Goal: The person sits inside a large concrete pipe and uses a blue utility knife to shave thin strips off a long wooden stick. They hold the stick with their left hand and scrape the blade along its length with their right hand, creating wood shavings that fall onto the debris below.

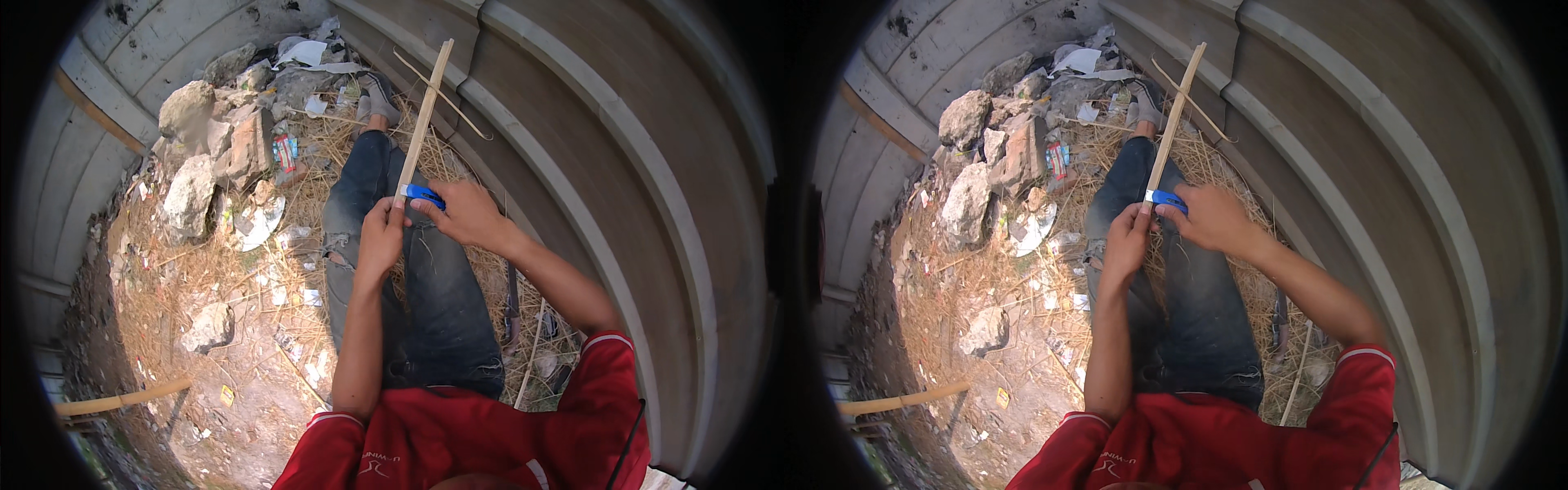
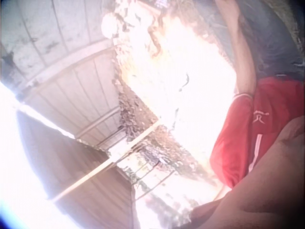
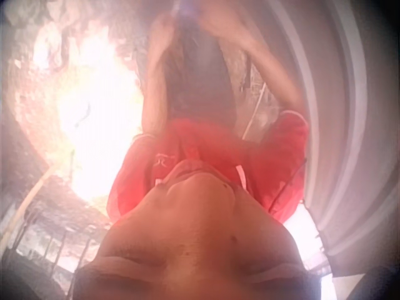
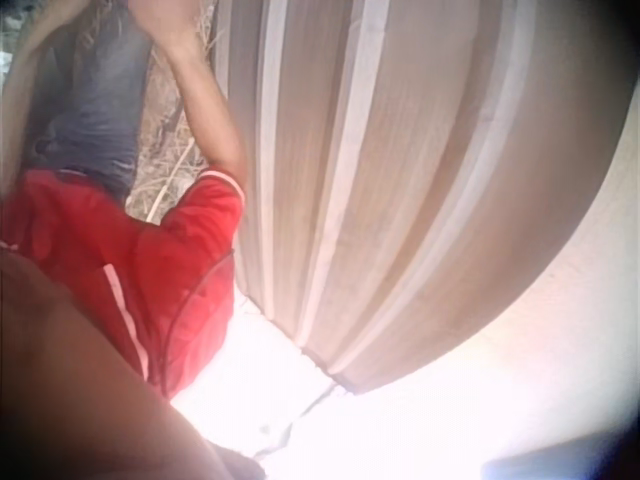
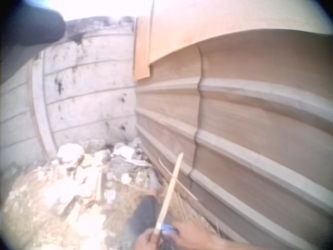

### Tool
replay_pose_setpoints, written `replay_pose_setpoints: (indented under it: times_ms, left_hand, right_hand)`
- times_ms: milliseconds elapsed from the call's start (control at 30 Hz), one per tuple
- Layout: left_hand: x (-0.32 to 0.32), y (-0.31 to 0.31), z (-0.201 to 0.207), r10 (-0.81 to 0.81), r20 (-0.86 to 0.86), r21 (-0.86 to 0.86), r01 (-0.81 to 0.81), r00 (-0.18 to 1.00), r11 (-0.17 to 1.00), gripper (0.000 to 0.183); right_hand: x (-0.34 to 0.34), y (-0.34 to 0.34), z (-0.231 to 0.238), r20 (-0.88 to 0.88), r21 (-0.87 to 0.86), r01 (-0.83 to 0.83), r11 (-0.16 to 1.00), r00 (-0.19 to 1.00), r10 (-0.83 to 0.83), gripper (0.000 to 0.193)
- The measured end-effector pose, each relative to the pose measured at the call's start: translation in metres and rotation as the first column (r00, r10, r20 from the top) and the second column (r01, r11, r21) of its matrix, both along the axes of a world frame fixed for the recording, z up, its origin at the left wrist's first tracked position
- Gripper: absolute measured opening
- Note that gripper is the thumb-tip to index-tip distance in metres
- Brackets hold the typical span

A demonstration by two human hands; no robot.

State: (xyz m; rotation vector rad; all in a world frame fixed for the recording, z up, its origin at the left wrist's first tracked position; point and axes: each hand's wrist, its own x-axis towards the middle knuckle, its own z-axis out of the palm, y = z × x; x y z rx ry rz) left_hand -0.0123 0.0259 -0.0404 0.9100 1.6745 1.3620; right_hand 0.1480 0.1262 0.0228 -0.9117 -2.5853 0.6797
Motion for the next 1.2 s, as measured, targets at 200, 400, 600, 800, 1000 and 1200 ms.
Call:
replay_pose_setpoints:
  times_ms: [200, 400, 600, 800, 1000, 1200]
  left_hand:
    - [0.003, -0.006, -0.006, 0.012, -0.113, 0.047, -0.007, 0.994, 0.999, 0.033]
    - [0.018, -0.021, -0.005, 0.044, -0.307, 0.029, -0.036, 0.951, 0.999, 0.035]
    - [0.022, -0.022, -0.020, 0.065, -0.330, 0.049, -0.052, 0.942, 0.997, 0.036]
    - [0.017, -0.030, -0.015, 0.069, -0.318, 0.009, -0.069, 0.945, 0.998, 0.035]
    - [0.023, -0.035, -0.019, 0.082, -0.341, 0.020, -0.080, 0.936, 0.997, 0.033]
    - [0.023, -0.061, -0.021, 0.055, -0.335, -0.040, -0.073, 0.941, 0.997, 0.034]
  right_hand:
    - [-0.004, -0.005, -0.009, 0.067, 0.002, -0.026, 1.000, 0.997, 0.026, 0.051]
    - [0.000, 0.030, -0.015, 0.122, 0.118, 0.075, 0.990, 0.988, -0.089, 0.062]
    - [-0.001, 0.059, -0.008, 0.129, 0.195, 0.035, 0.980, 0.990, -0.062, 0.067]
    - [-0.005, 0.029, -0.035, 0.162, 0.121, -0.043, 0.992, 0.987, 0.024, 0.063]
    - [-0.005, 0.096, -0.026, 0.232, 0.363, -0.129, 0.923, 0.972, 0.044, 0.062]
    - [-0.016, 0.134, -0.035, 0.249, 0.420, -0.061, 0.905, 0.967, -0.050, 0.064]
